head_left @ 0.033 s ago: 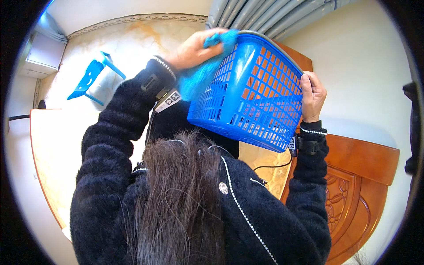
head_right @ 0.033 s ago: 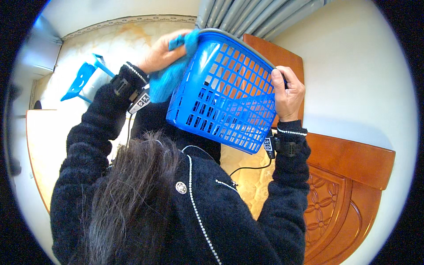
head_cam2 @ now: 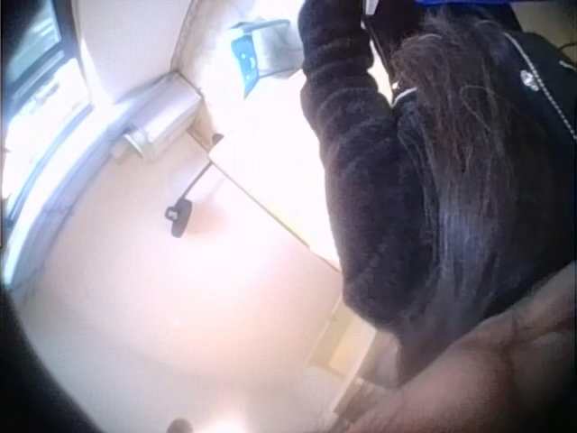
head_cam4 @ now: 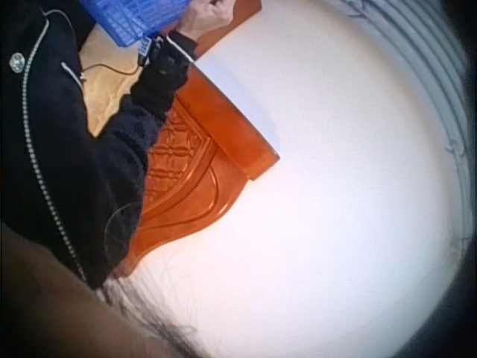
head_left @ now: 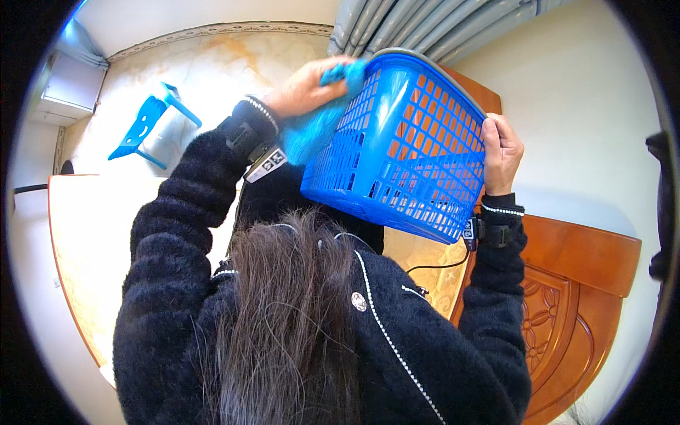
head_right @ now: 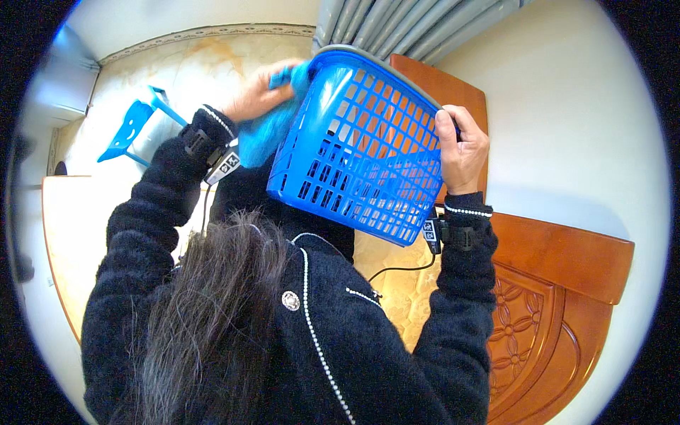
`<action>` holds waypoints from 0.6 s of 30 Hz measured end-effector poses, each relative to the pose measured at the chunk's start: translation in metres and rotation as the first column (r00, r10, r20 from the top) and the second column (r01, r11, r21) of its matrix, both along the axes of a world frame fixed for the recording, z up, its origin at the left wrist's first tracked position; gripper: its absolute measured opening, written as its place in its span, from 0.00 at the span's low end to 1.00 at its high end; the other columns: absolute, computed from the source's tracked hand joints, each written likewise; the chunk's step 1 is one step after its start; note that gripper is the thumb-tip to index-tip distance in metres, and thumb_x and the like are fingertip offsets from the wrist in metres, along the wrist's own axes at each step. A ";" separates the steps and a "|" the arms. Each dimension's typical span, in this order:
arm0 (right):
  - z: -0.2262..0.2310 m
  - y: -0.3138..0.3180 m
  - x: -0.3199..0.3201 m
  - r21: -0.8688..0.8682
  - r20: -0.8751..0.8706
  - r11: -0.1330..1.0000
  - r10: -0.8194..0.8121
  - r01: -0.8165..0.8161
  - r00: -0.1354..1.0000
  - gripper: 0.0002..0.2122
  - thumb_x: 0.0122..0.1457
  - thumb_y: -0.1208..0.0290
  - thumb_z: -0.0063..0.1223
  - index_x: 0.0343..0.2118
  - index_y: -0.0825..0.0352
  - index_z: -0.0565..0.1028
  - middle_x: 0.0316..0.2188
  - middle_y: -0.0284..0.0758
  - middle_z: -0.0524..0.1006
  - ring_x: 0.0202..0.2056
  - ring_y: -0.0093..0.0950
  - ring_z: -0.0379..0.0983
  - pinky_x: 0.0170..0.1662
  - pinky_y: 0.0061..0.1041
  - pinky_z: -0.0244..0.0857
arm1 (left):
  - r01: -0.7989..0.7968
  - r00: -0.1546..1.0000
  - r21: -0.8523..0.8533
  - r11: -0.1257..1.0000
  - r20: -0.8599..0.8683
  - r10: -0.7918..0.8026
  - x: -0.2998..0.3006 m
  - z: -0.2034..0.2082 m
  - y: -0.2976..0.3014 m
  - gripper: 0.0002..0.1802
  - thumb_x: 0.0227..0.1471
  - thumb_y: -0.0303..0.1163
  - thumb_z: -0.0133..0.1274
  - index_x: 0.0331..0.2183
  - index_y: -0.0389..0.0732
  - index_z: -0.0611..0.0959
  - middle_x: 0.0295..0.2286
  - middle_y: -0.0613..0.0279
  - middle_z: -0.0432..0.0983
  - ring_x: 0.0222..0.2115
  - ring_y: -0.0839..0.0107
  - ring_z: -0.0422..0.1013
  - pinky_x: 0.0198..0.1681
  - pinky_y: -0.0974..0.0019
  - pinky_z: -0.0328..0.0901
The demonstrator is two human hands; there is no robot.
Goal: The person wipes the inside and outside of a blue plastic basket with a blue cloth. They rotate the basket to reach different sides and continue wiping until the end of the clip.
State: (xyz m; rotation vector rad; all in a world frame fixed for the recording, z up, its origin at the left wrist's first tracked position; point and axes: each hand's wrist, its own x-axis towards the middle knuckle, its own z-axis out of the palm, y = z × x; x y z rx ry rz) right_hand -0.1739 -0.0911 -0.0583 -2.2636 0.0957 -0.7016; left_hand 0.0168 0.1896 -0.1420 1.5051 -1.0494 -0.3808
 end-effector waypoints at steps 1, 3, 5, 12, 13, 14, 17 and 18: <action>0.000 -0.001 0.000 0.008 0.001 1.000 0.015 -0.015 1.000 0.13 0.63 0.61 0.54 0.31 0.68 0.77 0.23 0.28 0.73 0.26 0.16 0.66 0.29 0.18 0.60 | 0.051 0.998 -0.007 0.999 -0.026 -0.051 -0.003 -0.014 0.008 0.21 0.60 0.30 0.53 0.55 0.41 0.74 0.44 0.62 0.77 0.47 0.75 0.70 0.53 0.67 0.65; -0.002 -0.002 0.002 0.017 0.013 0.999 0.037 -0.037 0.999 0.13 0.63 0.62 0.53 0.31 0.68 0.77 0.24 0.28 0.73 0.27 0.16 0.66 0.29 0.18 0.60 | 0.060 0.993 0.067 0.996 -0.107 -0.052 -0.007 -0.031 0.018 0.22 0.60 0.30 0.53 0.55 0.41 0.74 0.45 0.62 0.77 0.47 0.75 0.70 0.53 0.67 0.64; -0.003 -0.005 0.003 0.041 -0.004 0.999 0.035 -0.035 0.999 0.13 0.64 0.62 0.53 0.32 0.68 0.77 0.24 0.28 0.73 0.27 0.16 0.66 0.30 0.18 0.60 | 0.042 0.985 0.144 0.989 -0.171 -0.017 -0.007 -0.028 0.022 0.21 0.60 0.30 0.52 0.55 0.40 0.74 0.44 0.62 0.78 0.46 0.75 0.70 0.53 0.66 0.65; -0.005 -0.011 -0.002 0.067 -0.041 0.996 0.062 -0.059 0.997 0.14 0.65 0.60 0.51 0.34 0.68 0.78 0.26 0.28 0.74 0.29 0.16 0.67 0.33 0.18 0.61 | 0.095 0.990 -0.225 0.970 0.122 -0.068 0.010 0.050 -0.012 0.19 0.61 0.32 0.53 0.53 0.39 0.77 0.39 0.63 0.79 0.41 0.78 0.71 0.47 0.69 0.67; -0.006 -0.012 -0.003 0.068 -0.042 0.996 0.056 -0.053 0.998 0.14 0.65 0.60 0.51 0.34 0.68 0.78 0.26 0.28 0.74 0.30 0.16 0.67 0.33 0.18 0.61 | 0.109 0.987 -0.244 0.964 0.139 -0.076 0.009 0.050 -0.016 0.20 0.60 0.32 0.53 0.53 0.39 0.76 0.39 0.63 0.79 0.41 0.78 0.71 0.47 0.69 0.68; -0.007 -0.012 -0.004 0.072 -0.038 0.996 0.047 -0.044 0.998 0.15 0.65 0.59 0.51 0.34 0.68 0.78 0.26 0.28 0.74 0.30 0.16 0.67 0.33 0.18 0.61 | 0.122 0.985 -0.261 0.958 0.154 -0.083 0.008 0.046 -0.018 0.20 0.60 0.32 0.53 0.53 0.39 0.76 0.39 0.63 0.79 0.41 0.79 0.71 0.47 0.69 0.68; -0.010 -0.013 -0.007 0.100 -0.023 0.995 0.026 -0.024 0.999 0.15 0.65 0.59 0.50 0.35 0.68 0.78 0.26 0.28 0.74 0.30 0.16 0.67 0.33 0.18 0.61 | 0.138 0.990 -0.117 0.983 0.044 -0.134 0.006 0.014 -0.009 0.21 0.60 0.33 0.55 0.53 0.40 0.75 0.41 0.65 0.78 0.43 0.78 0.71 0.50 0.68 0.66; -0.011 -0.013 -0.007 0.111 -0.014 0.994 0.021 -0.020 1.000 0.15 0.65 0.59 0.50 0.35 0.68 0.78 0.26 0.28 0.74 0.30 0.16 0.67 0.33 0.18 0.61 | 0.149 0.988 -0.027 0.989 -0.045 -0.150 0.007 0.002 -0.001 0.20 0.60 0.33 0.55 0.53 0.40 0.76 0.41 0.65 0.78 0.43 0.78 0.70 0.51 0.68 0.66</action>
